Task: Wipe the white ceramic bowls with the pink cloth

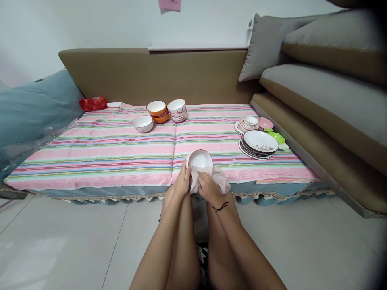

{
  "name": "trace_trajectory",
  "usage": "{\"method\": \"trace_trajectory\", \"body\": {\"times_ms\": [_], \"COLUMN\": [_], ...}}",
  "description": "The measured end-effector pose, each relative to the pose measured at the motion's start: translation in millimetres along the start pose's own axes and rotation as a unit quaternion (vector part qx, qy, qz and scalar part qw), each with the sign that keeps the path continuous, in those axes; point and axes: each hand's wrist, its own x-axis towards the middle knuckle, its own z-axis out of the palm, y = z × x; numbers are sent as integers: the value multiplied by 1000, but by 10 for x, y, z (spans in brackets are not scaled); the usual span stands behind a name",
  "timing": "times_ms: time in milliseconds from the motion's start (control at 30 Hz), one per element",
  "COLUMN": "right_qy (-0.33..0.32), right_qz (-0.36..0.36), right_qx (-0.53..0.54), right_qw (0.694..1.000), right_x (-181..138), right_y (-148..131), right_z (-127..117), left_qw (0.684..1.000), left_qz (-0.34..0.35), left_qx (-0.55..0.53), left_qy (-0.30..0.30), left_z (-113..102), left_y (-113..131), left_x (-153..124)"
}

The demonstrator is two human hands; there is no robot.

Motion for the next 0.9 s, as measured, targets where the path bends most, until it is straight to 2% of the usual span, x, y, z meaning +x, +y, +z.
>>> {"method": "trace_trajectory", "body": {"times_ms": [233, 533, 767, 900], "right_qy": [38, 7, 19, 4], "right_qz": [50, -8, 31, 16], "right_qx": [-6, 54, 14, 11], "right_qw": [998, 998, 999, 1000], "right_x": [-1, -4, -6, -16], "right_y": [80, 14, 14, 14], "right_z": [65, -72, -16, -53], "left_qw": [1000, 1000, 1000, 1000], "left_qz": [2, 28, 3, 10], "left_qx": [-2, -5, 9, 10], "left_qy": [-8, 1, 1, -6], "left_z": [-2, -11, -11, -18], "left_y": [-26, -2, -29, 17], "left_x": [4, 18, -5, 1]}}
